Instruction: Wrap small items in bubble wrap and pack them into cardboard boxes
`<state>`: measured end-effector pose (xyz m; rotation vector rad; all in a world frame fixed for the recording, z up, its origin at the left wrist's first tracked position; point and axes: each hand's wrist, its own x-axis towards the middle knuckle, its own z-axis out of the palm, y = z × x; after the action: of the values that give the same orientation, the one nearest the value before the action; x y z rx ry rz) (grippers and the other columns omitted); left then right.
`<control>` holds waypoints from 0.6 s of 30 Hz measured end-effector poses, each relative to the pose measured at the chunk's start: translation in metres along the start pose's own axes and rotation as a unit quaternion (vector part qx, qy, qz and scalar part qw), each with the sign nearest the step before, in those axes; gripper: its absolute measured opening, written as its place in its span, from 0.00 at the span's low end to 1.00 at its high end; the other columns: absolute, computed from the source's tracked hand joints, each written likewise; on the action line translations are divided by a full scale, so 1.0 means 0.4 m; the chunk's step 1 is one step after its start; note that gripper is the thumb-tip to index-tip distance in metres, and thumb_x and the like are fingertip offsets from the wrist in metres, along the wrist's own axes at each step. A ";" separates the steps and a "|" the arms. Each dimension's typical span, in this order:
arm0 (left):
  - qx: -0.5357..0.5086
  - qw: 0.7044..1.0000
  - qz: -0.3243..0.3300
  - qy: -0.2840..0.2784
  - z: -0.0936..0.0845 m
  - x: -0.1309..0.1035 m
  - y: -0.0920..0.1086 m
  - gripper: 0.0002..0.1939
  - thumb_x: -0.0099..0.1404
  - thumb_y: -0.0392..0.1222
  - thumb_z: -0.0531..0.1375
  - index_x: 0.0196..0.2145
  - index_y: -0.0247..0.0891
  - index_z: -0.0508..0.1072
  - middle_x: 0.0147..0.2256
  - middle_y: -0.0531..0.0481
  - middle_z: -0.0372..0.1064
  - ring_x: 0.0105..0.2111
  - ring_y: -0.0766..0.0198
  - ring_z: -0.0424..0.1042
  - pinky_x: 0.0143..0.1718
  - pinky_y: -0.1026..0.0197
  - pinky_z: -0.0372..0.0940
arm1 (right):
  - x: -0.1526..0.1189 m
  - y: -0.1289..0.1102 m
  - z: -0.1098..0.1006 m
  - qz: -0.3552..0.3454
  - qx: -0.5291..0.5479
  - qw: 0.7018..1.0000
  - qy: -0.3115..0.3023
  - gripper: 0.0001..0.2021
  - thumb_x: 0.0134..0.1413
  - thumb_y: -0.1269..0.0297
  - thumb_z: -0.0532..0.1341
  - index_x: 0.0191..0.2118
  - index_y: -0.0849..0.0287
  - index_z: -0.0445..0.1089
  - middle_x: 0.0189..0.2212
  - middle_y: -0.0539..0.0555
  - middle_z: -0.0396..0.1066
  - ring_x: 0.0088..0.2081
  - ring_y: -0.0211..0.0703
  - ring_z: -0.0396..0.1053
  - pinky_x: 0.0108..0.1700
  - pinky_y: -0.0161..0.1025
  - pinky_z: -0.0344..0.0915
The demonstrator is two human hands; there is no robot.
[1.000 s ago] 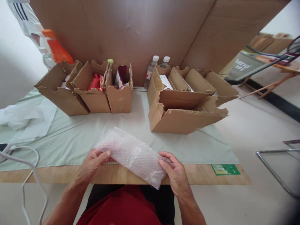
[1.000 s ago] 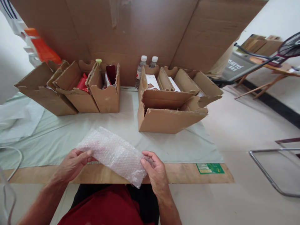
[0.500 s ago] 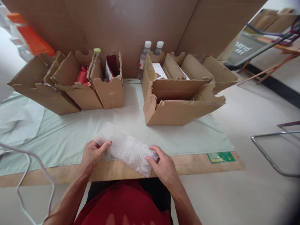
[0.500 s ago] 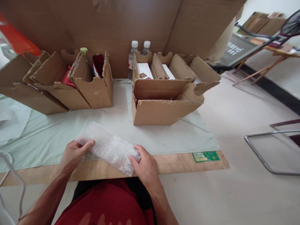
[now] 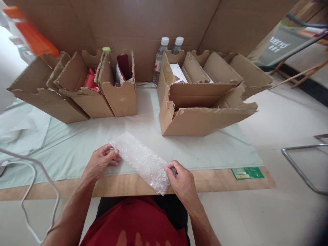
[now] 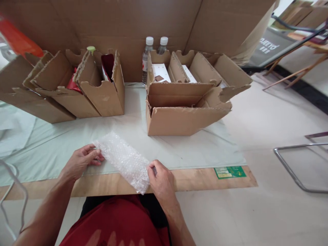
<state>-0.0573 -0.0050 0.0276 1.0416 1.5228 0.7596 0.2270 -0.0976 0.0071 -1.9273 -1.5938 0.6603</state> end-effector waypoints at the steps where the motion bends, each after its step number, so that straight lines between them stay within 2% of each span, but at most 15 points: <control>1: 0.024 1.000 0.006 0.008 0.007 0.004 0.002 0.21 0.49 0.57 0.68 0.33 0.37 0.74 0.25 0.48 0.76 0.26 0.58 0.76 0.27 0.59 0.72 | 0.000 0.001 0.001 -0.001 -0.001 1.000 0.004 0.11 0.62 0.58 0.55 0.30 0.53 0.69 0.26 0.49 0.76 0.26 0.40 0.70 0.31 0.35 0.61; 7: 0.116 0.990 0.049 0.068 0.023 0.022 0.007 0.13 0.49 0.50 0.67 0.21 0.40 0.69 0.17 0.54 0.67 0.21 0.63 0.67 0.23 0.63 0.59 | -0.007 0.010 0.006 0.001 0.002 1.000 0.031 0.08 0.59 0.59 0.57 0.35 0.53 0.72 0.27 0.49 0.78 0.27 0.42 0.73 0.31 0.36 0.64; 11: 0.130 0.983 0.090 0.099 0.019 0.028 0.021 0.11 0.51 0.49 0.64 0.23 0.41 0.69 0.20 0.55 0.69 0.24 0.63 0.67 0.27 0.62 0.59 | 0.014 -0.004 -0.008 -0.026 -0.001 0.998 0.048 0.10 0.61 0.59 0.57 0.43 0.53 0.74 0.31 0.51 0.79 0.32 0.45 0.76 0.35 0.38 0.67; 13: 0.125 0.983 0.095 0.098 0.013 0.024 0.025 0.12 0.52 0.51 0.63 0.23 0.41 0.69 0.22 0.54 0.71 0.25 0.62 0.68 0.29 0.62 0.61 | 0.050 -0.013 -0.019 -0.058 -0.023 0.997 0.049 0.11 0.62 0.61 0.57 0.45 0.53 0.75 0.34 0.52 0.80 0.35 0.46 0.77 0.39 0.40 0.67; 16: 0.142 0.984 0.065 0.081 -0.006 0.004 0.019 0.18 0.53 0.57 0.65 0.21 0.42 0.66 0.20 0.53 0.70 0.22 0.63 0.66 0.28 0.61 0.60 | 0.114 -0.011 -0.037 -0.097 -0.083 0.992 0.023 0.10 0.61 0.65 0.57 0.44 0.55 0.76 0.38 0.54 0.81 0.37 0.49 0.77 0.43 0.43 0.67; 18: 0.188 0.976 0.049 0.100 -0.024 -0.019 0.009 0.22 0.56 0.62 0.64 0.20 0.42 0.65 0.19 0.53 0.68 0.21 0.63 0.64 0.27 0.61 0.59 | 0.142 0.004 -0.049 -0.115 -0.129 0.985 0.031 0.11 0.62 0.66 0.58 0.45 0.57 0.76 0.42 0.57 0.81 0.42 0.52 0.76 0.45 0.47 0.66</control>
<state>-0.0656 -0.0098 0.0358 1.3608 1.8455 0.6731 0.2514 -0.0441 0.0187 -1.8770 -1.9007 0.3076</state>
